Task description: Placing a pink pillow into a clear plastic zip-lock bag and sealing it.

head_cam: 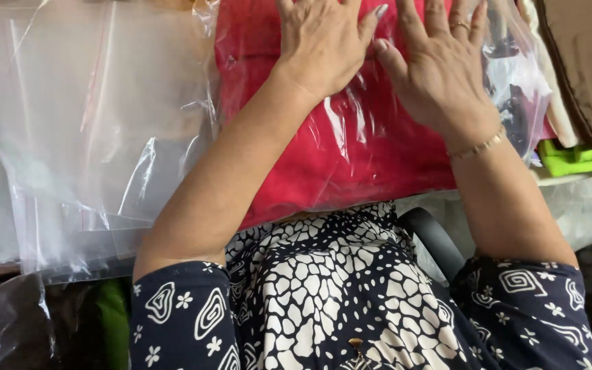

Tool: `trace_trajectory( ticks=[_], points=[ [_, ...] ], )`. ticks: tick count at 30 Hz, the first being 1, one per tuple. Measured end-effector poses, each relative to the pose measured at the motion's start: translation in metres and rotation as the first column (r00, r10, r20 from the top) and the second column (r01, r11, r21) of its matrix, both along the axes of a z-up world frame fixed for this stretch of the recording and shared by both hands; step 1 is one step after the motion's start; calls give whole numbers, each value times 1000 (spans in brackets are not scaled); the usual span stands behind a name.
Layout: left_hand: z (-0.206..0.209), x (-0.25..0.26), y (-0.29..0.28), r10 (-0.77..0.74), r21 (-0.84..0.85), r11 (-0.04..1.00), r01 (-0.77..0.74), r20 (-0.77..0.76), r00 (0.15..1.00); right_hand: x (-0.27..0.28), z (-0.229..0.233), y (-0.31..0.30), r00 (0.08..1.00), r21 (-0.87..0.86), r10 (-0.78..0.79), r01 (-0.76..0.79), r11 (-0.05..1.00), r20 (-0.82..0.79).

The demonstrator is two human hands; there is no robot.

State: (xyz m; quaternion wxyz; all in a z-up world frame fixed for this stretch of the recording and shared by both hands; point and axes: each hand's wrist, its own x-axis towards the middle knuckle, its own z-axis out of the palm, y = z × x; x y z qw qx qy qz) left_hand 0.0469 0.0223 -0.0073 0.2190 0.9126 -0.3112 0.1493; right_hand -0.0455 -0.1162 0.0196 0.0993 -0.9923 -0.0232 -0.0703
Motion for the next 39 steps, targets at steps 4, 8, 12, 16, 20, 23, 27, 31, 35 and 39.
trace_trajectory(
  ticks=[4,8,12,16,20,23,27,31,35,39],
  points=[
    [-30,14,3,107,224,970,-94,-46,993,40,-34,3,993,-27,-86,84,996,-84],
    [-35,19,0,129,325,943,-67,-174,976,48,-47,7,969,99,-151,173,980,-196],
    [-26,7,4,138,383,924,-17,-289,947,41,-57,7,967,147,-158,189,971,-199],
    [-32,3,6,129,331,943,-25,-296,946,37,-62,8,977,123,-125,147,981,-173],
    [-30,14,-1,191,432,901,-21,-353,916,54,-69,2,961,94,-149,175,980,-232],
    [-31,27,-7,216,429,902,-48,-353,910,70,-67,-1,953,115,-151,186,976,-265],
    [-34,27,-7,215,440,897,-47,-341,915,67,-74,-2,958,85,-163,187,979,-234],
    [-37,19,-1,179,422,906,-20,-341,923,56,-75,2,976,63,-121,135,989,-180],
    [-39,29,-6,194,437,899,-18,-362,912,69,-73,-1,960,76,-136,159,984,-246],
    [-40,31,-8,199,437,899,-28,-351,915,71,-78,-3,961,82,-147,170,982,-235]
  ],
)
